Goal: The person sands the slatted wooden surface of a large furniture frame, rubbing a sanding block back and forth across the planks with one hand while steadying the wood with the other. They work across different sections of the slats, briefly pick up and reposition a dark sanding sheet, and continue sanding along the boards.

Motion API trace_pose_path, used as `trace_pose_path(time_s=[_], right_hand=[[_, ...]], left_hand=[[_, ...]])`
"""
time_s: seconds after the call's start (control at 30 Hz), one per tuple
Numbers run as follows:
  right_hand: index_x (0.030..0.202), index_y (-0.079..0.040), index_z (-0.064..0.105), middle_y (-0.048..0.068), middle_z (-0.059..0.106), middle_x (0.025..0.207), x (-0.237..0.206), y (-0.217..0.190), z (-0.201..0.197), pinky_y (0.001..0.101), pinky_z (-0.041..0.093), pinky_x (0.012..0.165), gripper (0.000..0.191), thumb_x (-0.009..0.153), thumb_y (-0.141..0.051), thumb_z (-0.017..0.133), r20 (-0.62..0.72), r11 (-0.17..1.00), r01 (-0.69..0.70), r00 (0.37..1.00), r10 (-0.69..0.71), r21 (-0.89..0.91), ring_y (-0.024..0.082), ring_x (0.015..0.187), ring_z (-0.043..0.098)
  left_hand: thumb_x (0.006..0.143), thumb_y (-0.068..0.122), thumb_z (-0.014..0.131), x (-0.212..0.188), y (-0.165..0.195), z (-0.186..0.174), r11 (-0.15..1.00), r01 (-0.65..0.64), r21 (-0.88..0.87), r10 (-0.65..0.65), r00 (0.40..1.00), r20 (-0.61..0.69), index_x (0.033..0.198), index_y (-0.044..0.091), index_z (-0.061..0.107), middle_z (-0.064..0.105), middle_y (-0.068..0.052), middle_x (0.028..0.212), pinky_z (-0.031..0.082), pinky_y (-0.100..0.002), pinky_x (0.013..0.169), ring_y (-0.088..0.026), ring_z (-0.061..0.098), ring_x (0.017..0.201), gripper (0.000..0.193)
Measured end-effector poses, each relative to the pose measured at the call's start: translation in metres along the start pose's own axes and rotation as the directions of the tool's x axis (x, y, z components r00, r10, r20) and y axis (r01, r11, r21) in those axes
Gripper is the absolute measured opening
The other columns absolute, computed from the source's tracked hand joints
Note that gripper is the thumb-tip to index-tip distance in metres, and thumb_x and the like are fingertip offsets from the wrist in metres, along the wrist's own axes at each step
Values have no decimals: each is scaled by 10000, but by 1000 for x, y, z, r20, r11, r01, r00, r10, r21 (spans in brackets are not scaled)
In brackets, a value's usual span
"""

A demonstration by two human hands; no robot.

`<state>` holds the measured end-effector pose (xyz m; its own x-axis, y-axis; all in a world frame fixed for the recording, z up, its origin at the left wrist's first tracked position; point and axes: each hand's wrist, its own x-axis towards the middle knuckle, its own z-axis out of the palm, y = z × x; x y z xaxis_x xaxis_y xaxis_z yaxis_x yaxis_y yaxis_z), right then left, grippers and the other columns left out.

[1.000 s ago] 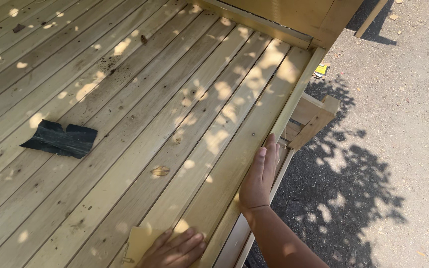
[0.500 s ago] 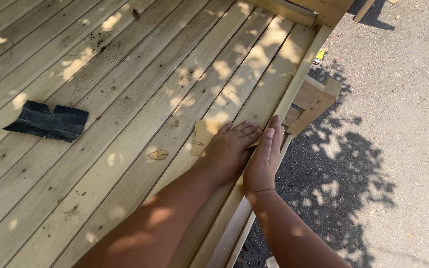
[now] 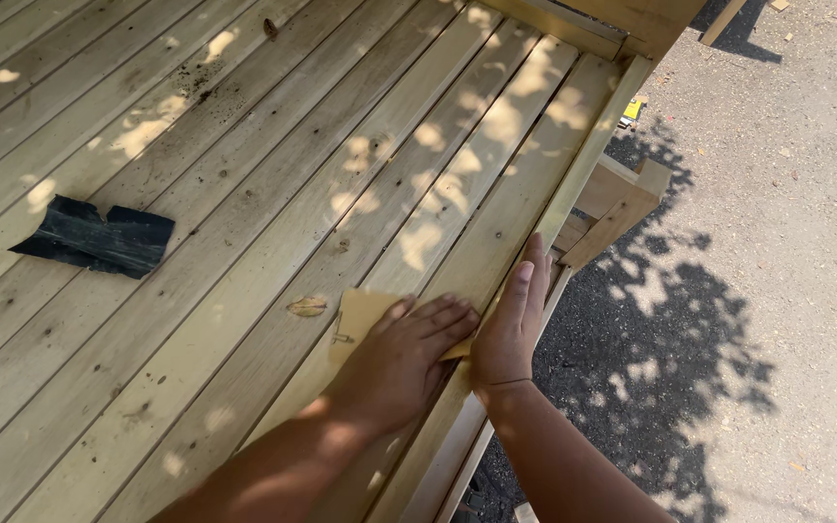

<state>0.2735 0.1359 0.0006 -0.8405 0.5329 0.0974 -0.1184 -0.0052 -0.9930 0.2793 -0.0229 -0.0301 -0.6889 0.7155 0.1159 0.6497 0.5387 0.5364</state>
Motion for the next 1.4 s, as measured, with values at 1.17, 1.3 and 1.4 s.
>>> trace_pose_path(time_s=[1.17,1.3,1.4], right_hand=[[1628,-39,199,174,191,1720,3,3,-2,409,145,1276,681,1084,-442,281,-108,936,2,993,-43,-352,310,1601,140],[1628,-42,132,163,161,1715,-6,-6,4,387,139,1277,715,1083,-480,278,-118,920,-117,990,78,-374,303,1599,121],[1618,-55,62,145,74,1711,-22,-8,10,390,98,1242,761,1046,-486,317,-126,913,-218,975,185,-346,304,1577,39]], left_hand=[[948,206,548,84,5,-8,1000,7,15,-5,990,-140,1441,181,571,522,11,1546,191,-456,1247,-168,385,1488,495],[913,110,530,-97,7,5,999,-12,33,12,1000,7,1509,129,504,484,-43,1593,216,-514,1216,-189,343,1520,597],[999,404,483,-207,1,33,935,-185,301,221,971,-91,1486,206,495,492,-49,1567,167,-572,1139,-224,348,1473,526]])
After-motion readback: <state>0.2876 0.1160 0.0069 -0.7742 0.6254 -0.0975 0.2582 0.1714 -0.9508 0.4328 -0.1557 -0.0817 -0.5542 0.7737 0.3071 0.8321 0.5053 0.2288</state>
